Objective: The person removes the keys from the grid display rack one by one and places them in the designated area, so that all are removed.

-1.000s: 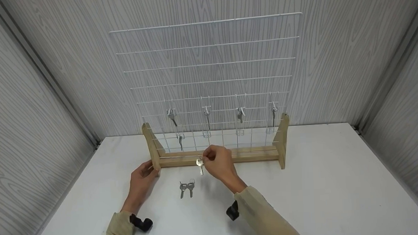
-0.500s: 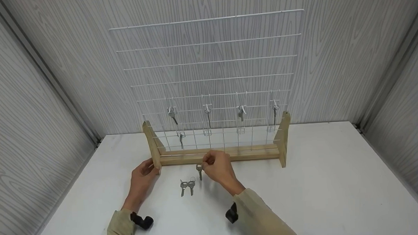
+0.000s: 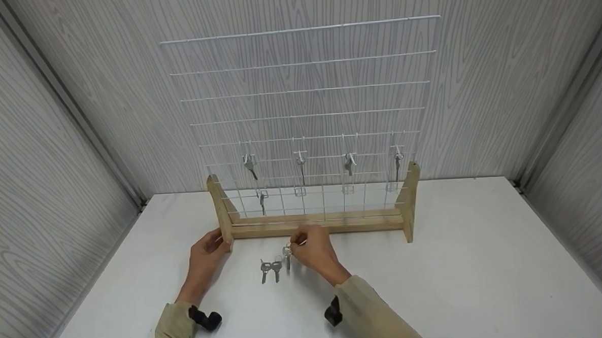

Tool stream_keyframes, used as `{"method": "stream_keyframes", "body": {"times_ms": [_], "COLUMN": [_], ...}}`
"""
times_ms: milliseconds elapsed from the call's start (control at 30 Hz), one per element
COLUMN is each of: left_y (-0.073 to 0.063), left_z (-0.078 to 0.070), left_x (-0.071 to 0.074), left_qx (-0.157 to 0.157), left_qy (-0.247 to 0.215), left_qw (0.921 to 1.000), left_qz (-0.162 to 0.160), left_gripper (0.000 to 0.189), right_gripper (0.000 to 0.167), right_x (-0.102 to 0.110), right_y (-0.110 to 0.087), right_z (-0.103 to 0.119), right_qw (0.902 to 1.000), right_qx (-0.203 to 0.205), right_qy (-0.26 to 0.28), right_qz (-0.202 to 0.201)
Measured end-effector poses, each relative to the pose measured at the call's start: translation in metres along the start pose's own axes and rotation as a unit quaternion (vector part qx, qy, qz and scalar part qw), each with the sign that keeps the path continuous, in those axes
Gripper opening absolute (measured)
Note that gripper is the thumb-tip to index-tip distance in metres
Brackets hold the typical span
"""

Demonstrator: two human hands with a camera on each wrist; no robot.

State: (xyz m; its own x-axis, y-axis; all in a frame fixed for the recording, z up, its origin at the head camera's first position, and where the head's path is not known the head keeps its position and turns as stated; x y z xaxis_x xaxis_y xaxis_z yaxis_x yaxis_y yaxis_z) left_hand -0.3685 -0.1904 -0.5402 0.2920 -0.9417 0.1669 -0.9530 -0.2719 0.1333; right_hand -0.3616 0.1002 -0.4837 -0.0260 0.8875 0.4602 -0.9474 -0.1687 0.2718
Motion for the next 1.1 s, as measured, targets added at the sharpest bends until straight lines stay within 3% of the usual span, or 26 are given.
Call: {"method": "stream_keyframes", "body": {"times_ms": [567,1100], "left_y": [0.002,0.001], "left_z": [0.0,-0.001], "left_x": [-0.005,0.002], "left_qx": [0.003,-0.005], "left_qy": [0.004,-0.018], "left_qw": [0.9999,0.9998], "left_qz": [0.009,0.006], "left_gripper": [0.047,0.046], "right_gripper": [0.004,0.003], "right_x": [-0.012,-0.021], "right_y": [-0.005,-0.005], "right_z": [-0.011,-0.007], "right_qw": [0.9988,0.9945], "right_qx": [-0.017,-0.014], "right_qy": [-0.029,-0.082], "right_qz": [0.036,0.063]}}
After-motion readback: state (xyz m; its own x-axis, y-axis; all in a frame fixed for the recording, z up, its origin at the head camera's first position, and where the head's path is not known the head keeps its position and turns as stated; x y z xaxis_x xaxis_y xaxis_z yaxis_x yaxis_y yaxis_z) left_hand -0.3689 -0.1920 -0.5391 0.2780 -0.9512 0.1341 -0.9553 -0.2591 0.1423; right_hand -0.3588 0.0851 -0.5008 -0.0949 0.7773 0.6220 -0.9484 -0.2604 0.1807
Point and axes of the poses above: each hand's wrist, its own y-axis towards the middle knuckle, its own x-axis out of the back of the hand, z = x × y, the point moved 7 cm from there along y, towards the middle knuckle, and after that the axes turned 5 degrees about -z, right-handed, at the moved point
